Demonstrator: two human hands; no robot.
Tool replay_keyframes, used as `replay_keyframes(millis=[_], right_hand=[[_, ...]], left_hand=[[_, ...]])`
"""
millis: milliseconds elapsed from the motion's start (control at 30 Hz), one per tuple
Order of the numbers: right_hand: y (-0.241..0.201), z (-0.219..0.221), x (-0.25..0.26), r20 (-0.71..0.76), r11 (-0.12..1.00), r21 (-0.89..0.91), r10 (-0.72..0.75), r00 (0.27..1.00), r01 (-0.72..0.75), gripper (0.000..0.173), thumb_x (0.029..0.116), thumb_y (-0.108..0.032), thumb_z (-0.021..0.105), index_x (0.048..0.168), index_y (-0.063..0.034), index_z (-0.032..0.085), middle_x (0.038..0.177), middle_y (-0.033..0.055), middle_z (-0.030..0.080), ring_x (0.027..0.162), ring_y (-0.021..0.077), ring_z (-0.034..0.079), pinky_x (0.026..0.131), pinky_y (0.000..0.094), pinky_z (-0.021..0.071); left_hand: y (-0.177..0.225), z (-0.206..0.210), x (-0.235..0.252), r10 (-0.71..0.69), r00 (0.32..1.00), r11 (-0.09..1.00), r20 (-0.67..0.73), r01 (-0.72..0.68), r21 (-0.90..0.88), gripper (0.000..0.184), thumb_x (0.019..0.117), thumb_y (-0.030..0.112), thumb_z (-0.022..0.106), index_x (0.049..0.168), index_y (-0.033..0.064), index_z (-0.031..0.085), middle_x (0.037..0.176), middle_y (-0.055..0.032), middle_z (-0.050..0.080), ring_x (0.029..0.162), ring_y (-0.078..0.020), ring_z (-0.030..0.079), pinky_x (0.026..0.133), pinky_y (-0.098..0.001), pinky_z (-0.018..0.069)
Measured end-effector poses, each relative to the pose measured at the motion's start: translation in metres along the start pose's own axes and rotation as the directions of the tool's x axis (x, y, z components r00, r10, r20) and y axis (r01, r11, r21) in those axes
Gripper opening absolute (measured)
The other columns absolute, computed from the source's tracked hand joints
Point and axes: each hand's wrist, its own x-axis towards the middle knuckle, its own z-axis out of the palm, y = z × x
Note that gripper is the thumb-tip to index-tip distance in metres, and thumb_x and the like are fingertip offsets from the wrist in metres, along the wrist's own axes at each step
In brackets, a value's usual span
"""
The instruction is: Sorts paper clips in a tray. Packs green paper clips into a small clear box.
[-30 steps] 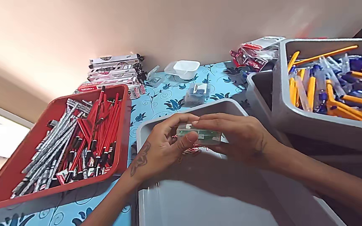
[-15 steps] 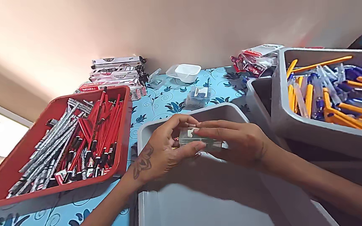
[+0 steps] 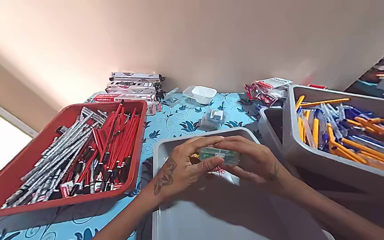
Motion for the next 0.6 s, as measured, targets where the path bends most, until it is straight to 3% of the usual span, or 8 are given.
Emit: replay_keyframes(millis=[100,167,300,400,500,600], right_hand=[[-0.005,-0.003,0.002,-0.013,0.987,0.14,0.084,0.996,-0.082,0.037,0.1001,-0.026,0.066,0.131,-0.0056,0.067,0.126,0.0038,0.069,0.109,0.0069,0.068,0.088,0.0234,0.0603],[-0.005,-0.003,0.003,-0.03,0.978,0.188,0.095,0.995,-0.088,0.036,0.0983,-0.022,0.068,0.129,-0.0048,0.068,0.125,0.0033,0.07,0.108,0.0082,0.069,0.089,0.0247,0.0609],[-0.002,-0.007,0.005,-0.002,0.997,0.073,-0.014,1.0,0.014,0.035,0.0978,-0.022,0.069,0.126,-0.0015,0.07,0.128,0.0089,0.069,0.113,0.0068,0.067,0.095,0.0227,0.0566],[-0.003,-0.007,0.007,0.022,0.999,0.045,-0.024,0.999,0.023,0.034,0.0967,-0.019,0.07,0.125,-0.0014,0.071,0.127,0.0107,0.069,0.114,0.0061,0.066,0.095,0.0206,0.0551],[-0.011,-0.013,0.013,0.084,1.0,-0.002,-0.023,0.996,0.024,0.033,0.0959,-0.02,0.072,0.124,-0.0036,0.072,0.129,0.0123,0.068,0.116,0.0082,0.065,0.097,0.0215,0.0546],[-0.025,-0.023,0.025,0.164,0.992,-0.118,-0.034,0.986,0.054,0.029,0.0953,-0.02,0.072,0.122,-0.0097,0.075,0.132,0.0101,0.067,0.12,0.006,0.062,0.1,0.02,0.0518]], left_hand=[[0.0,0.0,0.0,-0.002,0.999,0.999,-0.036,0.001,-0.04,0.049,0.0966,0.039,0.069,0.136,0.0091,0.065,0.117,0.0013,0.072,0.095,-0.0022,0.072,0.081,-0.0193,0.0612],[0.0,-0.001,0.001,-0.015,1.0,0.999,-0.015,0.014,-0.041,0.053,0.0978,0.041,0.066,0.139,0.0072,0.062,0.121,0.0004,0.071,0.1,-0.0009,0.07,0.085,-0.0183,0.059],[0.002,-0.008,0.004,-0.039,0.991,0.987,0.131,0.058,-0.147,0.052,0.1079,0.037,0.048,0.145,0.0006,0.054,0.139,-0.0049,0.062,0.115,-0.0022,0.065,0.095,-0.0221,0.0565],[0.006,-0.011,0.007,-0.075,0.979,0.978,0.189,0.109,-0.179,0.045,0.1076,0.025,0.052,0.145,0.0009,0.053,0.139,-0.0041,0.061,0.11,-0.0015,0.066,0.092,-0.0216,0.0572],[0.004,-0.022,0.01,-0.015,0.966,0.991,0.258,0.049,-0.125,0.052,0.1037,0.025,0.059,0.148,-0.0011,0.049,0.139,-0.0066,0.061,0.115,0.001,0.062,0.097,-0.018,0.0518],[0.009,-0.03,0.009,-0.052,0.971,0.997,0.234,0.064,-0.045,0.057,0.0956,0.026,0.071,0.145,0.0036,0.054,0.133,-0.0064,0.062,0.114,-0.0018,0.062,0.095,-0.0189,0.0526]])
